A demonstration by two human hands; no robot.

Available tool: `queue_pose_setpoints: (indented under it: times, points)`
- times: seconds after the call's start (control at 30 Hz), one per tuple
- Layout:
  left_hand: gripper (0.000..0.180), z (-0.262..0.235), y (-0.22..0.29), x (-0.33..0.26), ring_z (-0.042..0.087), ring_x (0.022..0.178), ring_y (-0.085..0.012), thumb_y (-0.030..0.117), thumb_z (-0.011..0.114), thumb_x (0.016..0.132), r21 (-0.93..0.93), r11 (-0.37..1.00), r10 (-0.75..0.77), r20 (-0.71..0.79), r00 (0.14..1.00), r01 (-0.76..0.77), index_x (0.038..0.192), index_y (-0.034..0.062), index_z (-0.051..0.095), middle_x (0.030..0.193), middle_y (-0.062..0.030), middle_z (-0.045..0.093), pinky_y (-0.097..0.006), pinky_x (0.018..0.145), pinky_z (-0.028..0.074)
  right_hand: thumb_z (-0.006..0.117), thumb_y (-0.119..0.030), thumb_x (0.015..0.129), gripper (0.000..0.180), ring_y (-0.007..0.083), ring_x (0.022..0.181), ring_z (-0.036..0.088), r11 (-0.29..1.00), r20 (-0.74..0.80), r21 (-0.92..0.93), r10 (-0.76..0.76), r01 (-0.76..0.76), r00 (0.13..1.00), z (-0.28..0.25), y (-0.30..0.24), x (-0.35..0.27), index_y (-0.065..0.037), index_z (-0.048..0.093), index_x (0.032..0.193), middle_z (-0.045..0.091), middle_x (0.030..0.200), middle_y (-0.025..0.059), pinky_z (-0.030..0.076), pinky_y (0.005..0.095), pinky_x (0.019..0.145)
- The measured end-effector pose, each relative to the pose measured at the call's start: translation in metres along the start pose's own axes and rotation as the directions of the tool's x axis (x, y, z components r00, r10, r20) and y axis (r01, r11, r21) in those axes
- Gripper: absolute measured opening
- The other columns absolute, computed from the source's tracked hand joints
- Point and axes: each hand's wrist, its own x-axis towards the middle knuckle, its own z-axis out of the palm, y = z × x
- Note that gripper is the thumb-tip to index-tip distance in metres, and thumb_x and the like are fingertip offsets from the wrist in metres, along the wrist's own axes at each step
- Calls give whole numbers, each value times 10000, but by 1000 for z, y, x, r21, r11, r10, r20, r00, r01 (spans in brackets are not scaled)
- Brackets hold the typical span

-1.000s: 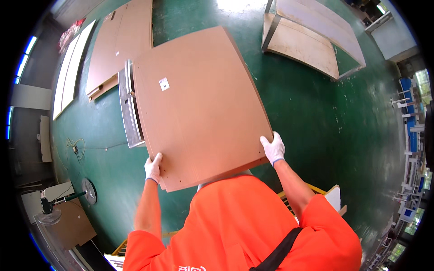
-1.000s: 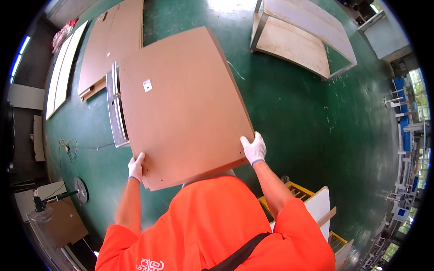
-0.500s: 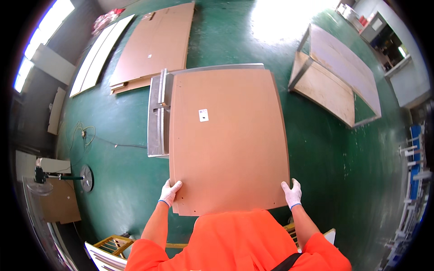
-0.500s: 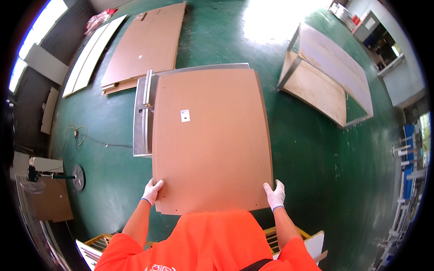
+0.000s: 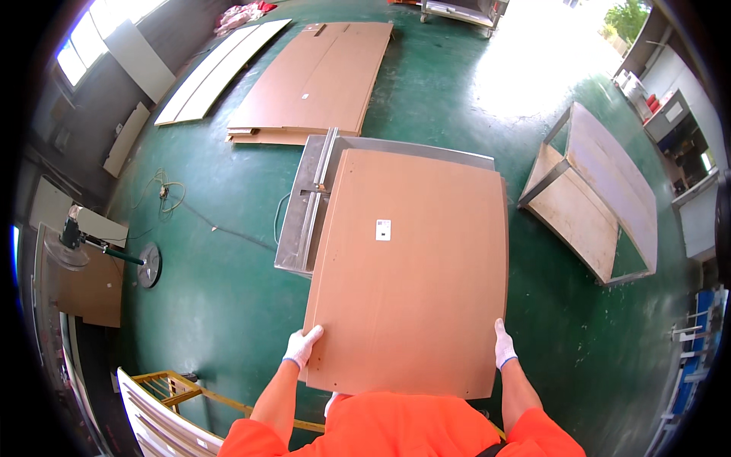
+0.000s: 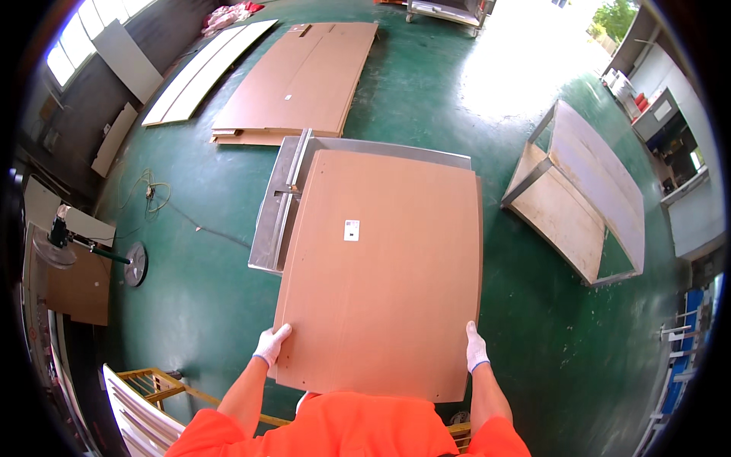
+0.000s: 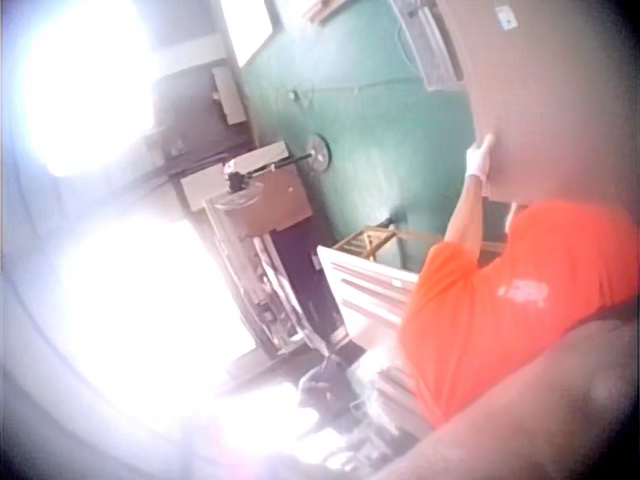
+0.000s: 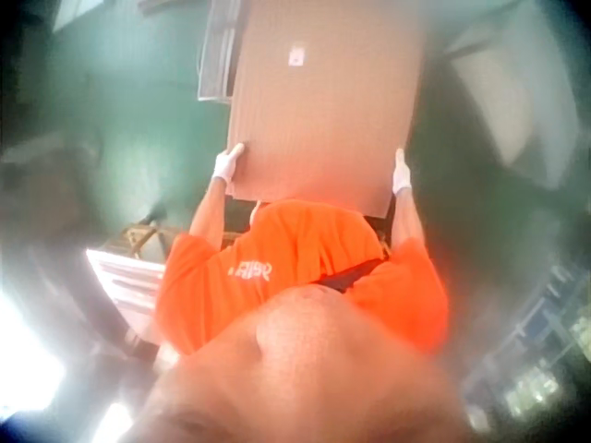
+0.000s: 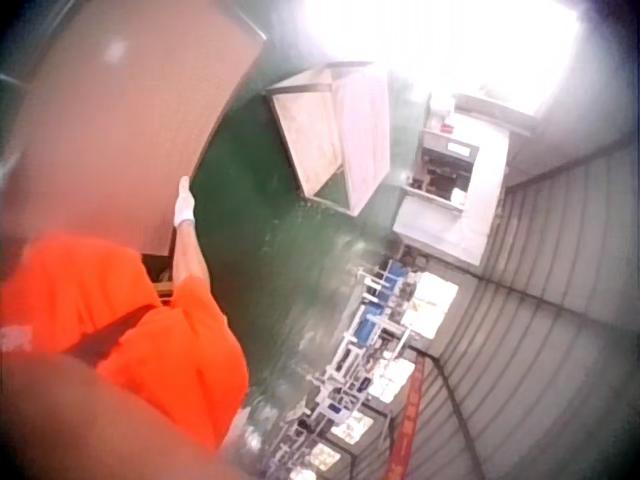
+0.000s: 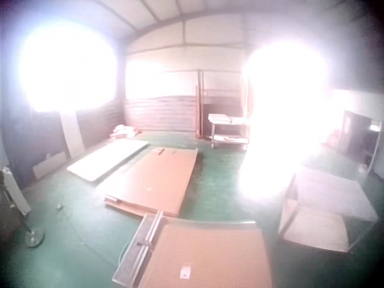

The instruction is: The person moves large wood boards from one stack to another and applies a white strap around one of the boards.

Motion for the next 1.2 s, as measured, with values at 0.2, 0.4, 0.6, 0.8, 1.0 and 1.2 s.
queue_pose_setpoints:
  times: [0.2,0.4,0.6,0.8,1.0,1.2]
  points:
    - [615,-34,-47,-6,701,942,-227,376,807,848,-58,997,53,-53,997,-56,1234,-73,643,1103,-146,723,-362,849,571,563,-575,994,743,252,1282,546,997,74,76,1,-6,997,32,10,-44,43,533,1405,574,1416,150,421,406,1101]
    - [694,-65,-43,12,677,1006,-220,472,742,893,102,995,28,-121,992,-15,1267,-100,623,1144,-157,710,-349,891,539,555,-551,1009,732,250,1328,519,997,71,75,30,-35,997,50,32,-53,30,499,1450,549,1455,142,400,397,1128]
    - [737,-70,-74,41,620,1116,-206,486,674,941,68,997,34,-69,997,-29,1312,-143,577,1219,-166,677,-339,984,481,436,-511,1066,654,295,1284,566,925,30,-260,-278,276,960,32,-4,7,75,587,1315,621,1362,212,415,381,1094]
    - [727,-82,-71,32,592,1097,-196,488,604,969,116,992,-34,-60,998,41,1315,-150,563,1218,-145,655,-338,970,477,382,-778,953,981,302,1303,541,942,-154,-183,-311,282,938,88,-169,146,85,536,1393,580,1418,212,372,372,1130]
    - [733,-85,-59,17,600,1079,-197,501,639,939,130,990,-45,-49,998,51,1303,-131,561,1189,-123,658,-337,962,483,555,-669,946,719,290,999,679,907,76,420,3,-35,997,120,-237,258,4,698,1154,710,1180,186,538,423,867]
    - [777,-80,-45,16,617,1071,-193,533,686,902,89,991,-103,20,994,101,1317,-111,556,1178,-115,665,-350,949,506,627,-181,1004,126,294,781,650,548,-268,780,-142,302,953,106,-231,318,-61,592,987,638,863,87,558,459,731]
